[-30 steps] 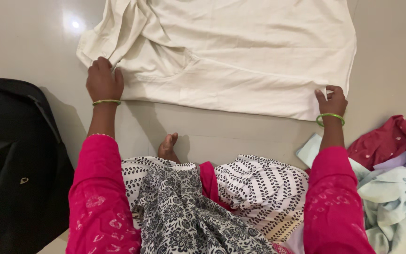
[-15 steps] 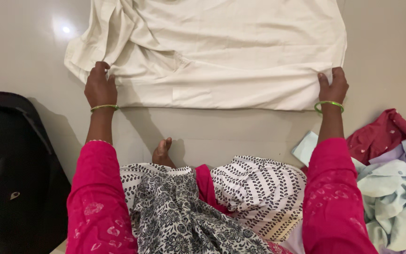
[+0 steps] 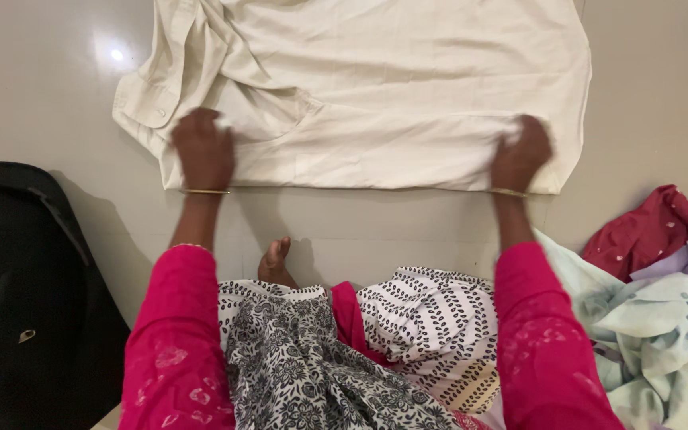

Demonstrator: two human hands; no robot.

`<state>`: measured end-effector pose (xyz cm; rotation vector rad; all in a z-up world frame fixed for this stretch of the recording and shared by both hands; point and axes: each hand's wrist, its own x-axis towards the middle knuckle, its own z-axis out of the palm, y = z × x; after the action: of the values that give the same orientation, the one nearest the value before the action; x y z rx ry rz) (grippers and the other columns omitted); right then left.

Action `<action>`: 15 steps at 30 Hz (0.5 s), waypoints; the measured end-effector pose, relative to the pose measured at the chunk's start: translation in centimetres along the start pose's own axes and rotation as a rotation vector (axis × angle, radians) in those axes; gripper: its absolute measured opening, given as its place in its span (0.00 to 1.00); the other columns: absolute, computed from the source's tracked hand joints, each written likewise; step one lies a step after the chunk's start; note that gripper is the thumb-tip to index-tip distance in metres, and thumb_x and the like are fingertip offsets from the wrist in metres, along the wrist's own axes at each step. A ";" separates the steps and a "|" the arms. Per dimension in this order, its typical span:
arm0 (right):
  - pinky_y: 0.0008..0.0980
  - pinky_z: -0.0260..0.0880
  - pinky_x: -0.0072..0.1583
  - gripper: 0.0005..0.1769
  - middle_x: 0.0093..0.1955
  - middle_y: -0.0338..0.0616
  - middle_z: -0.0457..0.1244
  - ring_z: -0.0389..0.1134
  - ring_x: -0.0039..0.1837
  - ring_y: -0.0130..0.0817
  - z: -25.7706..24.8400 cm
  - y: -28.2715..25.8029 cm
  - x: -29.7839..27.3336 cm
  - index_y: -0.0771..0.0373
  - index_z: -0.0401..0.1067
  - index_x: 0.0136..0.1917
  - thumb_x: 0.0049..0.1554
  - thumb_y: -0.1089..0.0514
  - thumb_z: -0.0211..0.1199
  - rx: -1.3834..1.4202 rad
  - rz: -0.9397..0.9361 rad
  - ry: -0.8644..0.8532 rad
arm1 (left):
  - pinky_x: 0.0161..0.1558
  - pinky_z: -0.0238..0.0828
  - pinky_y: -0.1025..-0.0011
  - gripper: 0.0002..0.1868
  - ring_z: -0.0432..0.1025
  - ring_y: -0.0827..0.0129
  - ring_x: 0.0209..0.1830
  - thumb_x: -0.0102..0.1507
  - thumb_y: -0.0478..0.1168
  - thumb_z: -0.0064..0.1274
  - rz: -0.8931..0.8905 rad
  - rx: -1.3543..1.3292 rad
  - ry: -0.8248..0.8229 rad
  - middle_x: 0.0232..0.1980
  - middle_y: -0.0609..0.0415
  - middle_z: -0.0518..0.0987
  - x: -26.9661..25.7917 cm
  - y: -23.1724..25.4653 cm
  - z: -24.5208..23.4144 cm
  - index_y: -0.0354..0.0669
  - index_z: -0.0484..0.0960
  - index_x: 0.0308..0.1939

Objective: The person buttons the front of a white shirt and then smooths it out on the floor.

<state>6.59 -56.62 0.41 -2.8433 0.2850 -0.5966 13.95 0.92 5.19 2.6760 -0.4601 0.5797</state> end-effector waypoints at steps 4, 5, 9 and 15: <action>0.58 0.33 0.83 0.34 0.86 0.53 0.47 0.42 0.87 0.51 2.3 -10.1 -4.1 0.63 0.55 0.82 0.66 0.53 0.54 0.198 -0.329 -0.383 | 0.58 0.61 0.53 0.09 0.68 0.49 0.53 0.65 0.33 0.47 0.140 -0.218 -0.276 0.51 0.42 0.75 -1.3 5.5 4.9 0.37 0.76 0.49; 0.58 0.30 0.83 0.36 0.87 0.51 0.43 0.39 0.88 0.49 2.3 -12.9 -4.9 0.61 0.52 0.84 0.66 0.50 0.53 0.091 -0.431 -0.406 | 0.62 0.62 0.54 0.10 0.68 0.50 0.58 0.66 0.35 0.47 0.114 -0.259 -0.342 0.55 0.45 0.76 -1.9 7.0 5.5 0.39 0.76 0.51; 0.59 0.24 0.82 0.42 0.89 0.44 0.35 0.32 0.88 0.45 0.7 -16.8 -5.1 0.58 0.44 0.86 0.66 0.42 0.49 0.049 -0.436 -0.572 | 0.74 0.49 0.54 0.26 0.57 0.50 0.77 0.67 0.46 0.49 0.100 -0.220 -0.428 0.78 0.43 0.64 -3.5 9.3 6.0 0.40 0.71 0.68; 0.62 0.23 0.81 0.45 0.90 0.43 0.30 0.28 0.88 0.46 -0.6 -9.3 -4.0 0.57 0.38 0.87 0.65 0.40 0.48 -0.126 -0.263 -0.634 | 0.80 0.29 0.54 0.43 0.36 0.61 0.86 0.69 0.62 0.38 0.059 -0.048 -0.661 0.86 0.53 0.42 -4.6 3.8 3.6 0.46 0.46 0.83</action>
<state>4.09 -46.87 1.78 -3.0240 -0.1690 0.3088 9.68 -2.85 1.10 2.7624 -0.7107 -0.3247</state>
